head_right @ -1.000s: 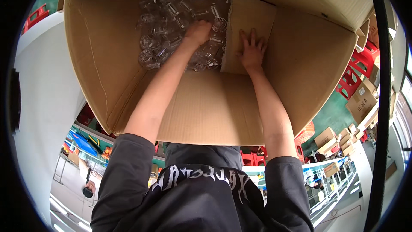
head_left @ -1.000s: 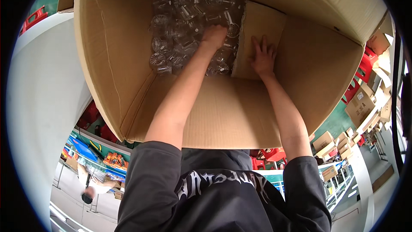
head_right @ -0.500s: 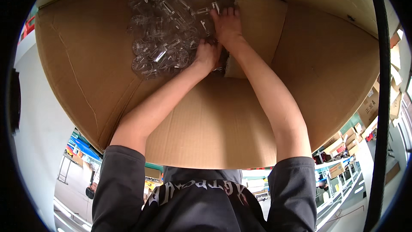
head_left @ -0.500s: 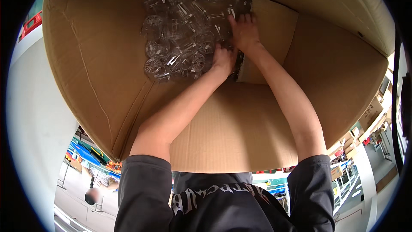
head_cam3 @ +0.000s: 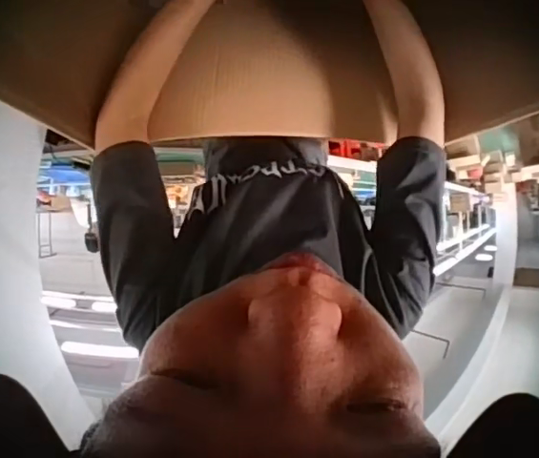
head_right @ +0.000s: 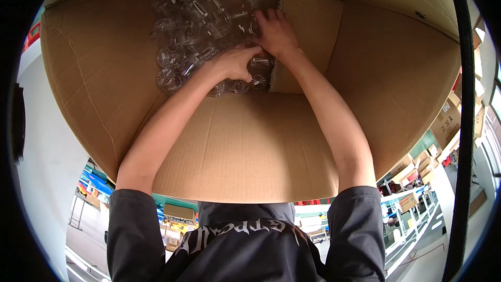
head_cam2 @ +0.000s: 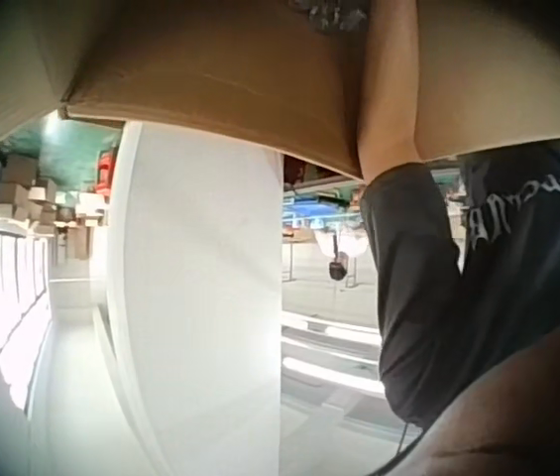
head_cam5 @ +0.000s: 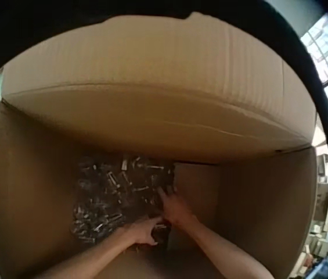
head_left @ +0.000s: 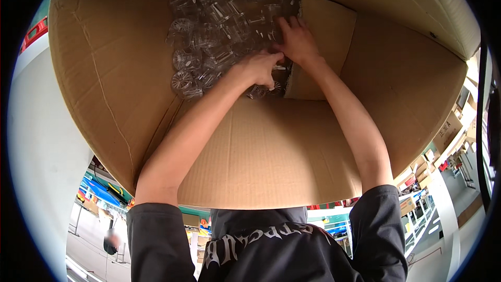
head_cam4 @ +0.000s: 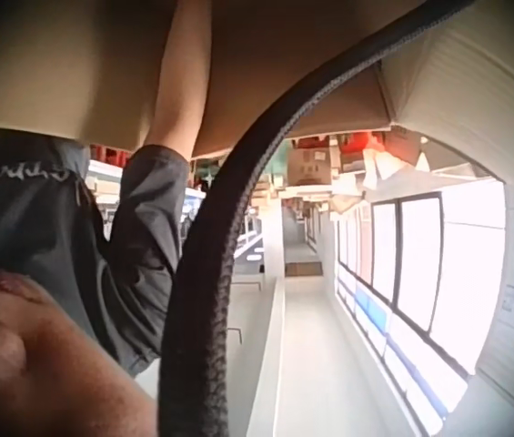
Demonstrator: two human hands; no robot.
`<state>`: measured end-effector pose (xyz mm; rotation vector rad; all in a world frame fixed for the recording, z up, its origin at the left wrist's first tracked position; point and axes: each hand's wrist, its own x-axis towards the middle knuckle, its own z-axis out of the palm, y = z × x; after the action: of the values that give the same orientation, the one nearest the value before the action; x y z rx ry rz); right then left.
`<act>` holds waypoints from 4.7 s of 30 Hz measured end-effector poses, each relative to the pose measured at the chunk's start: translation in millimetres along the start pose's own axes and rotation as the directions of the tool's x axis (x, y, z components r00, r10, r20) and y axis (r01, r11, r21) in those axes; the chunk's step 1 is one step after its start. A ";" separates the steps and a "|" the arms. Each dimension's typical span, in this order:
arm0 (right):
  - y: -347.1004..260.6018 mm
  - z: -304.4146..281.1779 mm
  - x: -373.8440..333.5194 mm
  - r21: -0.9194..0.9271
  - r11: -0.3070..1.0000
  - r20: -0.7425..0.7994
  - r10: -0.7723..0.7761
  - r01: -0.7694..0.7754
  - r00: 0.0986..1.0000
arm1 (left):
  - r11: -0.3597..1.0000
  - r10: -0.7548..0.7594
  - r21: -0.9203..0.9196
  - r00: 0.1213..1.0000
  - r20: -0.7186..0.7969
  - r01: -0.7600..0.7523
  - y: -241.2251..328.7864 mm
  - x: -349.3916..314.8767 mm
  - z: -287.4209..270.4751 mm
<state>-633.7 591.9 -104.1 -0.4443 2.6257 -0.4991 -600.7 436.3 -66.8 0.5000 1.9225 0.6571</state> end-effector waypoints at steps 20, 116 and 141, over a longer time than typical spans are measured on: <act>83.3 -74.5 -16.0 -0.351 0.763 0.294 0.640 -0.542 0.710 | 0.987 0.116 0.158 0.630 -0.767 0.011 68.5 131.7 -37.7; 57.1 -76.2 27.9 -0.334 0.907 -0.097 -0.302 0.255 0.948 | 0.973 0.000 0.216 0.927 -0.375 0.087 -16.7 40.9 -32.5; 31.6 -34.7 -87.0 -0.072 0.996 -0.222 -0.062 0.047 0.973 | 0.850 -0.028 -0.401 0.730 -0.683 -0.342 57.9 71.8 30.3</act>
<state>-582.4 662.4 -57.5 -0.5088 2.8610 -0.5073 -599.5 530.7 -89.5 0.0774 2.2452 1.5907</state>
